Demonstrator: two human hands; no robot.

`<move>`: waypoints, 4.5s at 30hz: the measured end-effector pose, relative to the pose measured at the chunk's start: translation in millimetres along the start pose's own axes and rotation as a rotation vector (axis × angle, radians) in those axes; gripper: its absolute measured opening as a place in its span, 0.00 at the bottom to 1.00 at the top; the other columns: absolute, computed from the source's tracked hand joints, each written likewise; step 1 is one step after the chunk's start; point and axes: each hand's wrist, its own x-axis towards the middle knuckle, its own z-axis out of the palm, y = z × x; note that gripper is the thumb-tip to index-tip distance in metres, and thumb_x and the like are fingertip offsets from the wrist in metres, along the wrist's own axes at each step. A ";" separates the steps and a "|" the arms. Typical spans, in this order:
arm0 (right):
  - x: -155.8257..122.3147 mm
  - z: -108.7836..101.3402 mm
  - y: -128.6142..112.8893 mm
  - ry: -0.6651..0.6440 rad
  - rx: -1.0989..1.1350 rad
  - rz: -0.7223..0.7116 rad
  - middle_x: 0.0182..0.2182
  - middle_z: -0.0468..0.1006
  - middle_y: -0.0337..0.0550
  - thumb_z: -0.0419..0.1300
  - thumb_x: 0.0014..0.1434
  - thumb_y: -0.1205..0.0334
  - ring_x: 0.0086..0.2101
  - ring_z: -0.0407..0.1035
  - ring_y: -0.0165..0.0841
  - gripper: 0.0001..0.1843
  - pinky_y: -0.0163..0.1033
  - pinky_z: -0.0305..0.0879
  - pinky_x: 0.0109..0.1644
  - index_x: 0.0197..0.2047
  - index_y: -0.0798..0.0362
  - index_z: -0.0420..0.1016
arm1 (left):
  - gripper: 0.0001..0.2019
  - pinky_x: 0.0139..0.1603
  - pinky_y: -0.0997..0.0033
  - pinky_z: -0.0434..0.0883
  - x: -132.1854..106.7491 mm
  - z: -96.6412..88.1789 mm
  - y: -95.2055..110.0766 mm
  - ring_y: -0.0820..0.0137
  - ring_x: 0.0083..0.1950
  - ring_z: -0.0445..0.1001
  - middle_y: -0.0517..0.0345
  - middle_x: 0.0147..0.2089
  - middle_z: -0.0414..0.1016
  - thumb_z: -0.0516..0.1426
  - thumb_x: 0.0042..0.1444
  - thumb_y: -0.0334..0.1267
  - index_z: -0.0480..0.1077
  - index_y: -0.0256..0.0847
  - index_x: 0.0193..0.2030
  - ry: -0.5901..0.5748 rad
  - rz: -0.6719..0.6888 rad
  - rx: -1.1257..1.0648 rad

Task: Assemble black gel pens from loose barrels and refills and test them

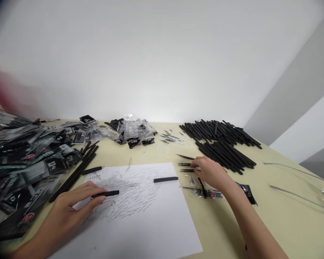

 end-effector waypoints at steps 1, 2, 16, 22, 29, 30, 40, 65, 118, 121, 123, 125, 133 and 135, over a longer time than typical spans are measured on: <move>-0.7 0.6 2.1 -0.007 -0.013 0.009 0.36 0.76 0.44 0.52 0.53 0.66 0.34 0.70 0.38 0.10 0.36 0.64 0.33 0.33 0.50 0.75 | 0.06 0.33 0.75 0.69 -0.1 0.0 -0.1 0.70 0.33 0.72 0.58 0.31 0.75 0.56 0.55 0.37 0.74 0.42 0.36 -0.002 0.003 -0.002; -1.2 1.1 3.7 -0.014 -0.024 0.016 0.36 0.76 0.44 0.52 0.52 0.67 0.34 0.70 0.38 0.11 0.36 0.63 0.33 0.33 0.50 0.75 | 0.06 0.33 0.75 0.69 -0.2 0.0 -0.1 0.70 0.33 0.72 0.58 0.31 0.75 0.56 0.55 0.37 0.74 0.42 0.36 -0.004 0.005 -0.004; 1.4 1.0 2.6 -0.055 -0.098 -0.009 0.36 0.75 0.45 0.51 0.55 0.68 0.33 0.70 0.36 0.11 0.34 0.61 0.31 0.32 0.50 0.75 | 0.07 0.33 0.74 0.70 0.2 -0.6 3.5 0.70 0.33 0.72 0.57 0.31 0.75 0.55 0.55 0.37 0.74 0.42 0.36 -0.015 0.005 -0.005; 2.3 1.4 -1.9 -0.026 -0.127 -0.031 0.32 0.74 0.44 0.51 0.55 0.69 0.31 0.69 0.35 0.10 0.34 0.58 0.30 0.29 0.51 0.72 | 0.06 0.34 0.74 0.69 -0.6 0.1 1.6 0.70 0.34 0.72 0.58 0.31 0.75 0.56 0.55 0.37 0.74 0.43 0.36 -0.011 0.010 -0.008; 2.6 -4.4 -14.8 0.042 -0.130 -0.075 0.31 0.71 0.44 0.51 0.54 0.69 0.28 0.66 0.34 0.05 0.34 0.57 0.27 0.31 0.52 0.67 | 0.06 0.34 0.74 0.69 -0.8 -0.8 1.2 0.70 0.34 0.71 0.57 0.31 0.74 0.56 0.55 0.37 0.74 0.42 0.37 -0.030 -0.012 -0.021; 2.7 -5.4 -19.7 0.070 -0.122 -0.081 0.33 0.71 0.45 0.50 0.56 0.68 0.28 0.66 0.34 0.05 0.35 0.58 0.29 0.33 0.53 0.67 | 0.06 0.34 0.74 0.69 -0.9 -0.9 1.1 0.70 0.34 0.71 0.57 0.31 0.74 0.55 0.55 0.37 0.74 0.42 0.37 -0.031 -0.015 -0.023; -12.8 12.6 -121.6 0.353 0.230 -0.605 0.35 0.72 0.47 0.48 0.63 0.68 0.33 0.67 0.33 0.10 0.36 0.62 0.33 0.45 0.53 0.68 | 0.06 0.34 0.74 0.69 1.4 0.6 1.5 0.70 0.34 0.71 0.58 0.31 0.75 0.56 0.55 0.36 0.74 0.41 0.37 -0.010 0.004 -0.020; -19.9 11.0 -138.6 0.424 0.310 -0.761 0.30 0.72 0.46 0.51 0.61 0.73 0.31 0.65 0.31 0.07 0.35 0.61 0.31 0.41 0.58 0.69 | 0.05 0.33 0.75 0.69 3.3 1.2 3.8 0.71 0.33 0.71 0.58 0.30 0.75 0.57 0.54 0.34 0.74 0.41 0.37 -0.029 0.063 -0.050; -31.0 19.6 -174.5 0.474 0.557 -0.787 0.34 0.72 0.50 0.49 0.61 0.74 0.34 0.65 0.33 0.13 0.36 0.67 0.34 0.49 0.59 0.65 | 0.05 0.35 0.74 0.69 2.4 8.3 22.2 0.71 0.34 0.71 0.59 0.30 0.75 0.57 0.55 0.33 0.74 0.42 0.36 -0.170 0.069 -0.158; -31.1 21.0 -174.2 0.482 0.580 -0.762 0.35 0.72 0.50 0.48 0.61 0.74 0.34 0.65 0.33 0.14 0.37 0.68 0.35 0.50 0.58 0.65 | 0.05 0.34 0.74 0.69 1.9 8.9 23.4 0.71 0.33 0.71 0.59 0.29 0.75 0.57 0.54 0.33 0.74 0.41 0.34 -0.159 0.087 -0.165; -31.6 21.4 -174.2 0.488 0.615 -0.734 0.35 0.71 0.51 0.49 0.60 0.74 0.35 0.65 0.33 0.15 0.37 0.68 0.35 0.51 0.58 0.64 | 0.04 0.34 0.74 0.69 1.7 9.1 24.3 0.71 0.32 0.71 0.58 0.28 0.75 0.57 0.54 0.33 0.74 0.41 0.34 -0.151 0.102 -0.165; -32.4 21.5 -174.9 0.474 0.628 -0.739 0.36 0.71 0.51 0.50 0.59 0.75 0.35 0.65 0.34 0.16 0.38 0.67 0.36 0.51 0.58 0.64 | 0.05 0.34 0.74 0.69 1.9 8.9 24.5 0.70 0.32 0.71 0.58 0.29 0.75 0.57 0.54 0.33 0.75 0.41 0.34 -0.154 0.101 -0.162; -33.0 19.7 -172.3 0.356 0.547 -0.750 0.34 0.71 0.50 0.50 0.57 0.75 0.34 0.65 0.34 0.16 0.38 0.65 0.34 0.49 0.58 0.64 | 0.05 0.34 0.73 0.69 2.3 6.6 19.6 0.70 0.33 0.71 0.58 0.29 0.76 0.57 0.54 0.33 0.75 0.41 0.35 -0.145 0.096 -0.150; -32.6 19.9 -169.3 0.335 0.530 -0.731 0.32 0.71 0.47 0.49 0.57 0.75 0.31 0.64 0.33 0.13 0.36 0.64 0.31 0.44 0.57 0.65 | 0.05 0.34 0.73 0.69 2.6 6.2 18.8 0.70 0.33 0.71 0.57 0.29 0.76 0.57 0.54 0.34 0.75 0.41 0.35 -0.138 0.090 -0.148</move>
